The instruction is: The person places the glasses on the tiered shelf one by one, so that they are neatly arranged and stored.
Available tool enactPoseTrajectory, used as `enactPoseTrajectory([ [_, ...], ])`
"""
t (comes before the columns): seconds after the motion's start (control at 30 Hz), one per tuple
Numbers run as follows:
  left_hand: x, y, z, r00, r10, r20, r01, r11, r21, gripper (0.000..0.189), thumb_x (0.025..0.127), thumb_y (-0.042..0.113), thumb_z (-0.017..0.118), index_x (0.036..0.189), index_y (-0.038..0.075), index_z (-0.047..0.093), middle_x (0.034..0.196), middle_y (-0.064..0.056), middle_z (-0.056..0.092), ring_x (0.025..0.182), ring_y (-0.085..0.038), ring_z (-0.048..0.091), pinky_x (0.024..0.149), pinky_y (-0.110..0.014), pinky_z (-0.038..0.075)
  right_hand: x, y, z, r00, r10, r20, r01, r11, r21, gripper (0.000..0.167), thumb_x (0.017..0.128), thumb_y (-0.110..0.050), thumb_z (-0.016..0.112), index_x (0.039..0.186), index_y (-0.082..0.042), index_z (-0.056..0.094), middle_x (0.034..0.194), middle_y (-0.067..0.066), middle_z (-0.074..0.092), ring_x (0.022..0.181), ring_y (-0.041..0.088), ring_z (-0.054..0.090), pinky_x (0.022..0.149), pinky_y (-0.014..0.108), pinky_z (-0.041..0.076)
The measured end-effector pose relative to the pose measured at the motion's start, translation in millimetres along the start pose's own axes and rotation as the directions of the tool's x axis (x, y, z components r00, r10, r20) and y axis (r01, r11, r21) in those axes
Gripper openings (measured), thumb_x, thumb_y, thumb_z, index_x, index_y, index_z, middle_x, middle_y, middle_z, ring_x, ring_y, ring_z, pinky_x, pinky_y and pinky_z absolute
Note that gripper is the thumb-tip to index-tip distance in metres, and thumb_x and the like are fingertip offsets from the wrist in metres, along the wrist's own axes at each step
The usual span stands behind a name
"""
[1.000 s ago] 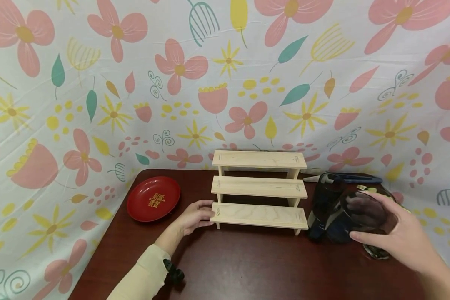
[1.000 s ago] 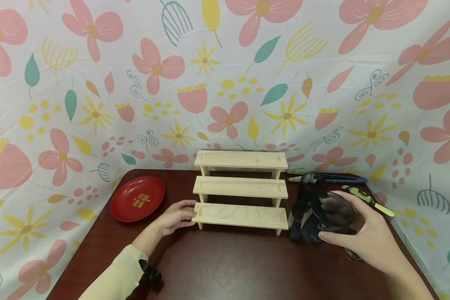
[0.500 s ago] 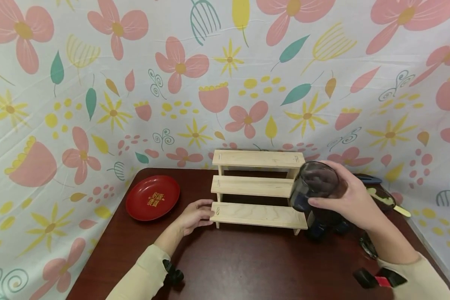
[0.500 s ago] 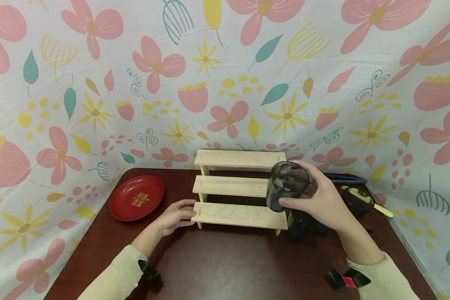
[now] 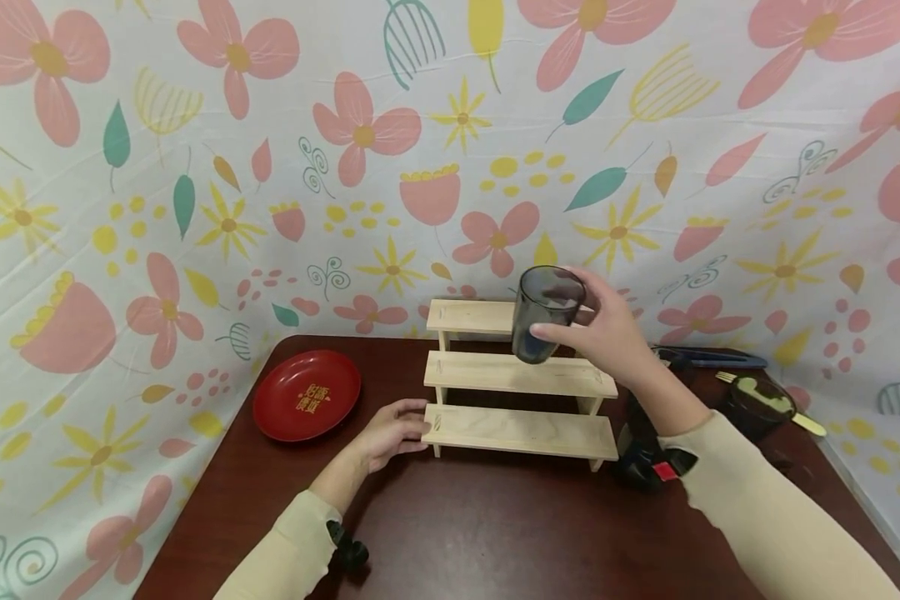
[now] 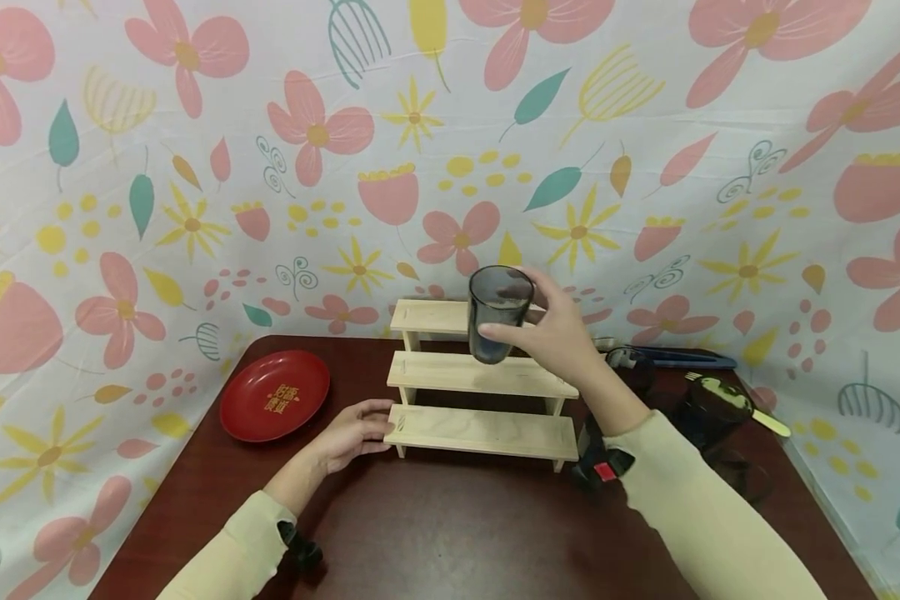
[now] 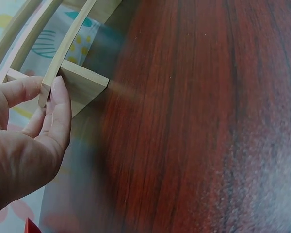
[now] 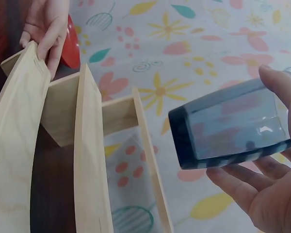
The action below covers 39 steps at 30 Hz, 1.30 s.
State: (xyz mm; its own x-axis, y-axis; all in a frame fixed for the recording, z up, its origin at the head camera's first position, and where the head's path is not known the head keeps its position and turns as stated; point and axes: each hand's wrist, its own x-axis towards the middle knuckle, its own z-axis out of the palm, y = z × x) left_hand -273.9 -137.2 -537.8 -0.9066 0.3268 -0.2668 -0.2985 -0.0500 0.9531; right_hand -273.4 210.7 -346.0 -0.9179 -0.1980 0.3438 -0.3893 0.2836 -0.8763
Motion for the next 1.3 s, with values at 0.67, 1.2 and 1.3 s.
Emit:
enactPoseTrajectory([
  [0.67, -1.7, 1.6, 2.6, 1.0, -0.003, -0.009, 0.003, 1.0, -0.005, 0.057, 0.095, 0.002, 0.067, 0.147, -0.005, 0.045, 0.122, -0.02, 0.063, 0.092, -0.022, 0.07, 0.081, -0.035, 0.06, 75.9, 23.8, 76.4, 0.992, -0.035, -0.119, 0.041, 0.998, 0.049, 0.08, 0.082, -0.032, 0.091, 0.152, -0.025, 0.051, 0.137, 0.006, 0.061, 0.118, 0.025, 0.065, 0.093, 0.045, 0.057],
  [1.2, -0.5, 0.2, 2.2, 1.0, 0.008, 0.003, -0.008, 1.0, -0.002, 0.057, 0.095, 0.003, 0.068, 0.146, -0.006, 0.045, 0.124, -0.021, 0.062, 0.093, -0.022, 0.07, 0.084, -0.038, 0.06, 92.6, 23.2, 96.3, 0.993, 0.032, -0.116, -0.028, 0.999, 0.033, 0.086, 0.083, -0.04, 0.089, 0.155, -0.024, 0.045, 0.14, 0.008, 0.059, 0.12, 0.026, 0.062, 0.094, 0.046, 0.056],
  [1.3, -0.6, -0.3, 1.8, 1.0, 0.007, -0.002, -0.007, 1.0, 0.005, 0.057, 0.094, 0.003, 0.068, 0.146, -0.006, 0.045, 0.124, -0.021, 0.062, 0.093, -0.023, 0.07, 0.084, -0.038, 0.06, 90.7, 24.1, 95.7, 0.994, 0.051, -0.093, -0.047, 0.998, 0.049, 0.09, 0.084, -0.038, 0.089, 0.158, -0.023, 0.04, 0.148, 0.01, 0.054, 0.126, 0.028, 0.059, 0.097, 0.047, 0.055],
])
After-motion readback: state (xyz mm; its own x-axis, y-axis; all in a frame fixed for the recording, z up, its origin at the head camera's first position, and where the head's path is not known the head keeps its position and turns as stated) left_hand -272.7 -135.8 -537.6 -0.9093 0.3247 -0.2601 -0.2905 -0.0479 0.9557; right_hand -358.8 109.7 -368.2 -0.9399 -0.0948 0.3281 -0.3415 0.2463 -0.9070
